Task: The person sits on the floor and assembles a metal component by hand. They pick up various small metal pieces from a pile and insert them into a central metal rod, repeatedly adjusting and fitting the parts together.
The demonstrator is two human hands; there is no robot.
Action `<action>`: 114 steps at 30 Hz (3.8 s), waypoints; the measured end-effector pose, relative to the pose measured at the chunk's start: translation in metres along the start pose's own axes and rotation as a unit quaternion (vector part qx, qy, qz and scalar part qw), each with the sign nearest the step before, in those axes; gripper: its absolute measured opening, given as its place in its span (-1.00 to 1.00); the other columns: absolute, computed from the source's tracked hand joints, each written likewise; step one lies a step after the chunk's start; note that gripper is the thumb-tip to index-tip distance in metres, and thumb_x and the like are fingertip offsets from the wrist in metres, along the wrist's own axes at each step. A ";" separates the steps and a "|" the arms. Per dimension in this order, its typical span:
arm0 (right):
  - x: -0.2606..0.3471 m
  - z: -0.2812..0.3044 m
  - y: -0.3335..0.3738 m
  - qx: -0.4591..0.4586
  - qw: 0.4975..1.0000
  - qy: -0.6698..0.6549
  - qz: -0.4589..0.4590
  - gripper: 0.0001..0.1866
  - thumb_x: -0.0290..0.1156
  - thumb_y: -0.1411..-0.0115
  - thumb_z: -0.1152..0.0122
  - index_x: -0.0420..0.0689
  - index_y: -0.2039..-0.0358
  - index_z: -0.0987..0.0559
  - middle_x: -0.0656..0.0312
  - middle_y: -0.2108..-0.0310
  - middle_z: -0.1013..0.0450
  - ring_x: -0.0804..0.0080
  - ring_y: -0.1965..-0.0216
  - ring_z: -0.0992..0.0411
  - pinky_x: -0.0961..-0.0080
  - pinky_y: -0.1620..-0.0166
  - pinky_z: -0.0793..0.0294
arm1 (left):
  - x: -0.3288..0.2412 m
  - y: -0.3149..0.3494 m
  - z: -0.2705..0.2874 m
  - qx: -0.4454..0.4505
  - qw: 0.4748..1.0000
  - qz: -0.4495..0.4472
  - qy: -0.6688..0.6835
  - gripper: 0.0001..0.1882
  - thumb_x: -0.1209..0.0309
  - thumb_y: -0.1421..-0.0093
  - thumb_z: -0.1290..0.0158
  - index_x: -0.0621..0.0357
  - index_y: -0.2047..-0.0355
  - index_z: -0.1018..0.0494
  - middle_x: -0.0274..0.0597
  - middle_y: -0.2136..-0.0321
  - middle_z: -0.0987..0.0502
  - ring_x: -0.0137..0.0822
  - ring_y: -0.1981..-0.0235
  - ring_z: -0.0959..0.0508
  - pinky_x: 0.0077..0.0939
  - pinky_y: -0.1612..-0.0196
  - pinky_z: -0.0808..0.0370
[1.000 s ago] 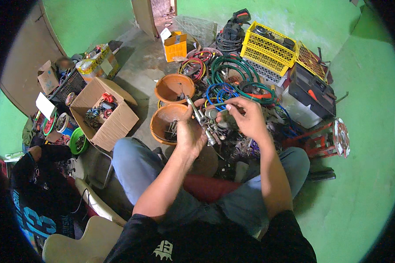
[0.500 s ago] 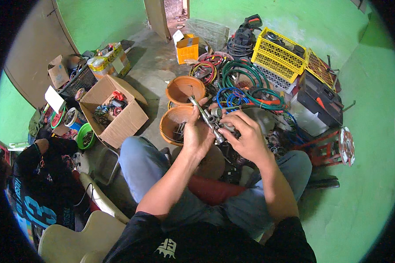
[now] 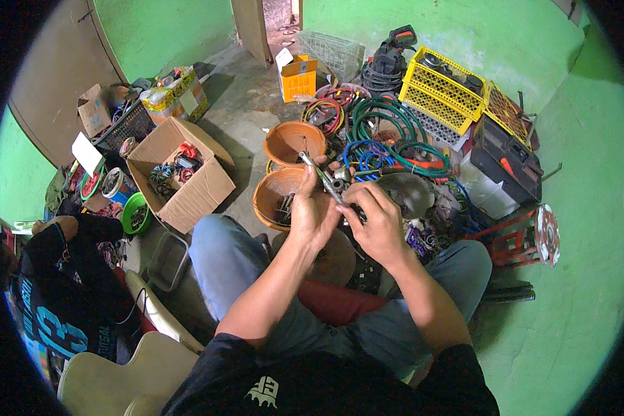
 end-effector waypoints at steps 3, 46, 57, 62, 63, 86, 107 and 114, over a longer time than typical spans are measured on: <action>-0.001 0.000 0.000 -0.007 1.000 -0.006 0.017 -0.82 -0.64 -0.04 -0.35 -0.26 0.36 -0.51 0.10 0.31 -0.48 0.13 0.28 -0.54 0.29 0.20 -0.53 | 0.000 -0.001 0.003 0.003 1.000 -0.003 -0.002 -0.62 0.13 -0.44 0.16 0.05 -0.12 -0.31 -0.09 0.07 -0.46 0.04 -0.12 -0.45 -0.02 -0.21 -0.40; -0.137 0.041 0.006 0.057 0.933 0.222 -0.277 -0.81 -0.40 -0.05 -0.43 -0.22 0.44 -0.59 0.04 0.47 -0.58 0.11 0.38 -0.59 0.23 0.28 -0.52 | -0.044 0.026 0.033 -0.196 0.977 -0.022 -0.077 -0.55 -0.02 -0.47 0.33 0.11 0.04 -0.30 0.01 0.30 -0.51 -0.07 0.38 -0.61 -0.24 0.32 -0.64; -0.151 0.033 0.012 0.014 0.939 0.178 -0.294 -0.82 -0.34 -0.15 -0.34 -0.16 0.30 -0.62 0.03 0.32 -0.61 0.01 0.26 -0.58 0.16 0.21 -0.54 | -0.019 0.021 0.022 -0.159 0.986 0.032 -0.041 -0.50 -0.04 -0.45 0.25 0.18 0.06 -0.38 -0.11 0.37 -0.52 -0.08 0.38 -0.65 -0.25 0.31 -0.70; -0.074 0.045 -0.025 0.006 0.985 0.031 -0.170 -0.86 -0.43 -0.18 -0.30 -0.22 0.31 -0.60 0.07 0.37 -0.58 0.16 0.33 -0.57 0.35 0.24 -0.51 | -0.014 0.018 0.014 -0.144 0.988 0.023 -0.054 -0.56 0.02 -0.47 0.27 0.17 0.04 -0.32 0.00 0.30 -0.49 -0.05 0.35 -0.63 -0.22 0.28 -0.70; -0.059 0.047 -0.028 0.000 0.990 0.020 -0.137 -0.88 -0.45 -0.19 -0.29 -0.23 0.32 -0.60 0.08 0.38 -0.57 0.19 0.33 -0.56 0.38 0.24 -0.51 | -0.014 0.018 0.011 -0.147 0.987 0.023 -0.053 -0.56 0.02 -0.47 0.27 0.17 0.05 -0.32 0.02 0.30 -0.49 -0.04 0.34 -0.63 -0.21 0.27 -0.70; 0.001 0.014 -0.003 0.049 0.998 -0.005 0.041 -0.69 -0.59 -0.04 -0.40 -0.22 0.14 -0.65 0.11 0.21 -0.51 0.16 0.22 -0.55 0.34 0.16 -0.55 | -0.006 0.018 -0.001 -0.040 0.998 0.037 -0.011 -0.57 -0.02 -0.45 0.25 0.04 -0.01 -0.33 0.04 0.15 -0.52 -0.09 0.07 -0.55 -0.14 0.01 -0.54; -0.022 0.003 0.001 -0.041 0.971 -0.166 -0.165 -0.89 -0.51 -0.15 -0.33 -0.27 0.33 -0.65 0.12 0.29 -0.51 0.29 0.25 -0.52 0.42 0.17 -0.49 | 0.001 0.018 -0.001 -0.050 0.995 0.041 -0.070 -0.56 0.01 -0.42 0.13 0.08 -0.04 -0.36 -0.11 0.17 -0.49 -0.19 0.09 -0.54 -0.13 -0.03 -0.50; -0.029 0.021 -0.006 0.007 0.973 -0.132 -0.190 -0.88 -0.50 -0.25 -0.26 -0.30 0.30 -0.63 0.24 0.36 -0.50 0.56 0.39 -0.46 0.59 0.30 -0.45 | -0.017 0.011 0.003 -0.069 0.994 -0.020 -0.083 -0.49 -0.05 -0.43 0.24 0.00 -0.19 -0.26 -0.01 0.09 -0.48 -0.05 -0.02 -0.50 0.00 -0.11 -0.44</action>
Point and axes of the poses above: each hand's wrist, its own y-axis away from the middle knuckle, its own z-axis out of the back of the hand, x = y × z, the point moved 1 cm from there along -y, towards the middle knuckle
